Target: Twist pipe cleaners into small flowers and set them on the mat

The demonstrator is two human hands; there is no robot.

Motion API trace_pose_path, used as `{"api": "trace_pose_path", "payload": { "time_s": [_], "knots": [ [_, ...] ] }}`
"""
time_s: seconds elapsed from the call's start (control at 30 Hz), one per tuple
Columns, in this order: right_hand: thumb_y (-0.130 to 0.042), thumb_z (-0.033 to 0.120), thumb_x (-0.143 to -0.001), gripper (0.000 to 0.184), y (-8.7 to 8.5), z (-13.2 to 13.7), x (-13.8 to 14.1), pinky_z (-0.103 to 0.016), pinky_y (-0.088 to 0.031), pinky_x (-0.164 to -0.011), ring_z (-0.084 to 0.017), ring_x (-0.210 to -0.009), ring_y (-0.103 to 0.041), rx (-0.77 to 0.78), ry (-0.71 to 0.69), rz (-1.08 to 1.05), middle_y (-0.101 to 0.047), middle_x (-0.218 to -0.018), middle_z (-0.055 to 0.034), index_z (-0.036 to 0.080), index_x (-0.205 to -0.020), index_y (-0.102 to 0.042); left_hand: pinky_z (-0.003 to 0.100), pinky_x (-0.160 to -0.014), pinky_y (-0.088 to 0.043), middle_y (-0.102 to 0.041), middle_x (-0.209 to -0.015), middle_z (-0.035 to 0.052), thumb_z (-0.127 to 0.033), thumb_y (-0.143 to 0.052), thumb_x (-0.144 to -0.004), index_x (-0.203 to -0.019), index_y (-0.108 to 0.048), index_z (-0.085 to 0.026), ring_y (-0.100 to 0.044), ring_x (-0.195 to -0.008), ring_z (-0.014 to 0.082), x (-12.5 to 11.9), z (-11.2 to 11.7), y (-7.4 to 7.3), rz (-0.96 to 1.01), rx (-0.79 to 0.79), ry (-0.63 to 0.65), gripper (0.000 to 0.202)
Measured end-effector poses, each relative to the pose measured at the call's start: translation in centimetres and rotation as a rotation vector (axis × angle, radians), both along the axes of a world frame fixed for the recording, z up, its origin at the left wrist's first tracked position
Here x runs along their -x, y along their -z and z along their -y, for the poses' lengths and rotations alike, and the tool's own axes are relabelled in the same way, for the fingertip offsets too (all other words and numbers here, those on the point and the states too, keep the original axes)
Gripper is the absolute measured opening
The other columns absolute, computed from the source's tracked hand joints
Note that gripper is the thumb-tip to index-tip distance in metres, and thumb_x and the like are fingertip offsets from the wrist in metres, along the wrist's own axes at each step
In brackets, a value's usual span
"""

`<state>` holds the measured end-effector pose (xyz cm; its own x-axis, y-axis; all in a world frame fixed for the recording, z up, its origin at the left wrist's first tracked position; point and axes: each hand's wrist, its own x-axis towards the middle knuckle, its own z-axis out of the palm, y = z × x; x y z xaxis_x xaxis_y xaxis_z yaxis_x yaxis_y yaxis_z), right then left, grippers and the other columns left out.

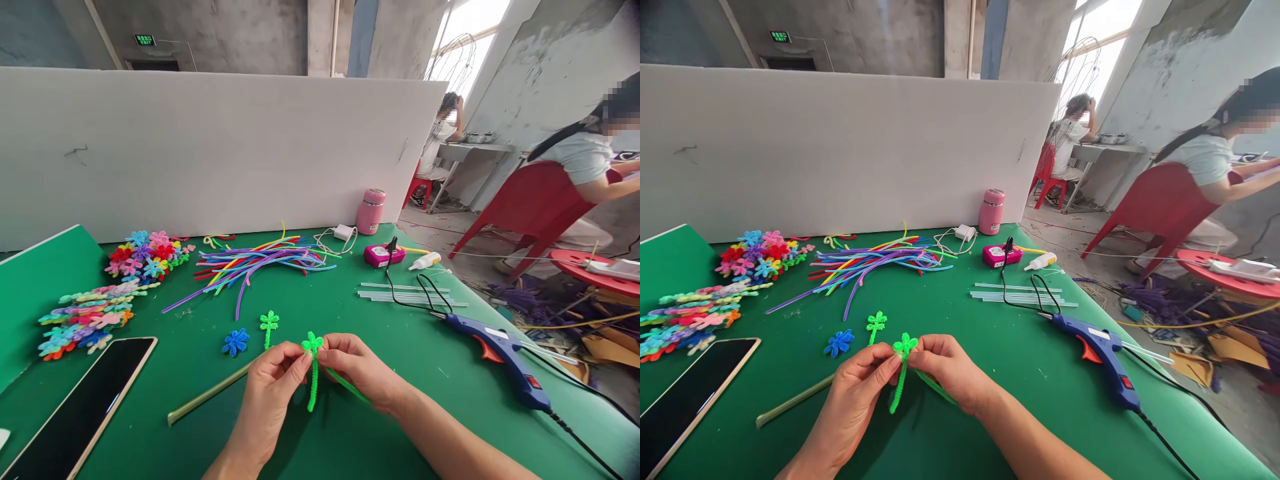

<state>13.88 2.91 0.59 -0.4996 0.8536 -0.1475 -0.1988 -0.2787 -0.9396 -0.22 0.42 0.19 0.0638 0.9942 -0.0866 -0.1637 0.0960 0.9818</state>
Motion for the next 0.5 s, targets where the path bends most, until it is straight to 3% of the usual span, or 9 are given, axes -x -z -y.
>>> {"api": "trace_pose_path", "payload": {
  "time_s": [0.2, 0.5],
  "knots": [
    [-0.066, 0.043, -0.063, 0.033, 0.22, 0.05, -0.05, -0.023, -0.014, -0.045, -0.005, -0.044, -0.025, 0.086, -0.021, -0.078, -0.037, -0.045, 0.0066, 0.013, -0.058, -0.052, 0.021, -0.056, -0.034, -0.047, -0.059, -0.0031, -0.029, -0.064, -0.070, -0.064, -0.062, -0.017, -0.039, -0.059, 0.0098, 0.18, 0.10, 0.09, -0.010, -0.049, 0.001, 0.014],
    [-0.066, 0.042, -0.063, 0.032, 0.23, 0.06, -0.15, -0.024, -0.014, -0.047, -0.005, -0.047, -0.026, 0.061, 0.000, -0.061, -0.039, -0.049, 0.0058, 0.013, -0.061, -0.054, 0.021, -0.057, -0.035, -0.051, -0.059, -0.0027, -0.031, -0.064, -0.070, -0.064, -0.063, -0.017, -0.041, -0.059, 0.0097, 0.14, 0.08, -0.07, 0.006, -0.032, 0.002, 0.015]
  ]
}}
